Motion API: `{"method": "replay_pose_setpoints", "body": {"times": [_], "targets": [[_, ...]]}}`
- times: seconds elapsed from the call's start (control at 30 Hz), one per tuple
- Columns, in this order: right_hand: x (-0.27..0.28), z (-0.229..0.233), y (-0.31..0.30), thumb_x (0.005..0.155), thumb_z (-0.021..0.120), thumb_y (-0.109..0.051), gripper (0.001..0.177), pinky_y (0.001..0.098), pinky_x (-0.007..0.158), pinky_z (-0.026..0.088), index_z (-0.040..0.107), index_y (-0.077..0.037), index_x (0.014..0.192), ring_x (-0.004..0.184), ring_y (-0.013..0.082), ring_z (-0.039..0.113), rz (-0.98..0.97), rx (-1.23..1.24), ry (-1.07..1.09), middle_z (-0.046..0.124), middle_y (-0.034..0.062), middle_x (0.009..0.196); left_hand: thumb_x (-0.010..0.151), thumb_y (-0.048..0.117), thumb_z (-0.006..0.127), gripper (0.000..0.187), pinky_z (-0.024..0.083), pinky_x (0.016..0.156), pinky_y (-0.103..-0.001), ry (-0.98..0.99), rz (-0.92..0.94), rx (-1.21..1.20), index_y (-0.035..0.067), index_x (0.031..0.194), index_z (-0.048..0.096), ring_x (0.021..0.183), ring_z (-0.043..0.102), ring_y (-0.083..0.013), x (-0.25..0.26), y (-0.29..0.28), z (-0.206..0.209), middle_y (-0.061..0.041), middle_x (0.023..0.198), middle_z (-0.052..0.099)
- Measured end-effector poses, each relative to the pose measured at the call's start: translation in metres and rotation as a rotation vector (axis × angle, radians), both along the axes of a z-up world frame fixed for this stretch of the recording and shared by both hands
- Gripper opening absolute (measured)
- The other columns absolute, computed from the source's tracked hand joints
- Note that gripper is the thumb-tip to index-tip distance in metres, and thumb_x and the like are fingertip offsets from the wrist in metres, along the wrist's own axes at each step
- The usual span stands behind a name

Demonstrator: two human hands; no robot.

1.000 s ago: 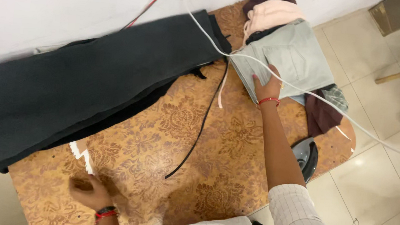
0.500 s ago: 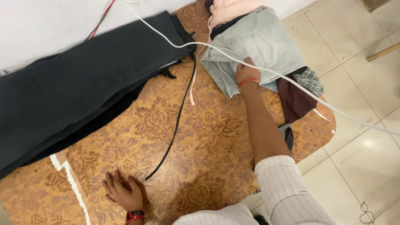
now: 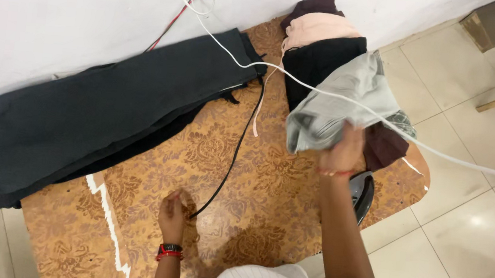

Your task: The person irons a pair of black trousers and a pair of light-colored jeans on a table. They smooth the fabric, use the iron on each leg, and fold the garments after ironing.

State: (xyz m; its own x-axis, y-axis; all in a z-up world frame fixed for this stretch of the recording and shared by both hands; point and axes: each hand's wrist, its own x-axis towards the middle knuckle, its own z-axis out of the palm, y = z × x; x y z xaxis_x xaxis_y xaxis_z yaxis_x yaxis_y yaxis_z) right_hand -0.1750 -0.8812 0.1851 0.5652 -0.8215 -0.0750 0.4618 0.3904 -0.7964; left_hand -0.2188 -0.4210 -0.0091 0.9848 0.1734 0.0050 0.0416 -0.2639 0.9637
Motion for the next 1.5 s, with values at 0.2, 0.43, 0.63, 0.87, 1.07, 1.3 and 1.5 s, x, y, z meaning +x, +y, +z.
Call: {"method": "replay_pose_setpoints", "body": {"times": [0.2, 0.43, 0.63, 0.87, 1.07, 1.3, 1.5], "targets": [[-0.126, -0.002, 0.156, 0.097, 0.058, 0.004, 0.050, 0.0312, 0.105, 0.046, 0.052, 0.001, 0.146, 0.121, 0.0165, 0.055, 1.140, -0.333, 0.120, 0.059, 0.0076, 0.136, 0.105, 0.041, 0.046, 0.049, 0.049, 0.101, -0.039, 0.677, -0.308, -0.563, 0.005, 0.134, 0.060, 0.117, 0.064, -0.0233, 0.026, -0.050, 0.083, -0.012, 0.134, 0.067], [-0.134, -0.012, 0.195, 0.100, 0.062, -0.013, 0.053, 0.0363, 0.113, 0.043, 0.050, -0.009, 0.151, 0.130, 0.0213, 0.054, 1.485, -0.633, 0.319, 0.054, 0.0079, 0.151, 0.101, 0.055, 0.038, 0.066, 0.046, 0.106, -0.040, 0.862, -0.077, -0.853, 0.008, 0.144, 0.051, 0.125, 0.059, -0.0246, -0.010, -0.033, 0.085, -0.010, 0.142, 0.060], [-0.092, -0.155, 0.038, 0.098, 0.067, -0.025, 0.051, 0.0306, 0.104, 0.044, 0.047, -0.007, 0.143, 0.121, 0.0174, 0.054, 0.341, -0.259, 0.645, 0.058, 0.0079, 0.134, 0.098, 0.068, 0.031, 0.081, 0.043, 0.110, -0.040, 0.881, 0.112, -0.839, 0.010, 0.152, 0.042, 0.132, 0.055, -0.0257, -0.056, -0.016, 0.069, -0.008, 0.149, 0.054], [-0.056, -0.197, -0.072, 0.099, 0.069, -0.036, 0.040, 0.0356, 0.071, 0.044, 0.057, -0.011, 0.127, 0.080, 0.0164, 0.057, 0.112, 0.388, 0.820, 0.058, -0.0007, 0.101, 0.096, 0.065, 0.038, 0.078, 0.054, 0.095, -0.043, 0.832, 0.102, -0.671, 0.003, 0.142, 0.050, 0.119, 0.064, -0.0278, -0.085, -0.016, 0.097, -0.016, 0.140, 0.061], [-0.040, -0.182, -0.110, 0.095, 0.071, -0.035, 0.044, 0.0386, 0.076, 0.050, 0.062, -0.012, 0.131, 0.081, 0.0205, 0.058, -0.001, 0.371, 0.701, 0.059, 0.0007, 0.100, 0.101, 0.035, 0.068, 0.039, 0.040, 0.058, -0.030, 0.785, -0.130, -0.463, -0.001, 0.115, 0.072, 0.067, 0.050, -0.0134, -0.134, -0.007, 0.080, -0.005, 0.084, 0.061], [-0.017, -0.147, -0.173, 0.093, 0.069, -0.033, 0.057, 0.0484, 0.099, 0.057, 0.054, -0.010, 0.143, 0.118, 0.0284, 0.067, 0.144, 0.354, 0.541, 0.066, 0.0082, 0.138, 0.112, 0.026, 0.066, 0.038, 0.040, 0.063, -0.026, 0.224, 0.285, -0.578, 0.004, 0.083, 0.058, 0.068, 0.050, -0.0054, -0.125, 0.067, 0.071, 0.001, 0.077, 0.062], [-0.047, -0.044, -0.180, 0.084, 0.065, -0.038, 0.067, 0.0463, 0.111, 0.052, 0.058, 0.001, 0.138, 0.126, 0.0356, 0.066, 0.256, 0.086, 0.162, 0.066, 0.0184, 0.139, 0.111, 0.025, 0.060, 0.027, 0.058, 0.073, -0.036, 0.250, 0.457, -0.683, 0.000, 0.103, 0.068, 0.083, 0.071, -0.0226, -0.124, 0.117, 0.180, -0.013, 0.098, 0.073]]}}
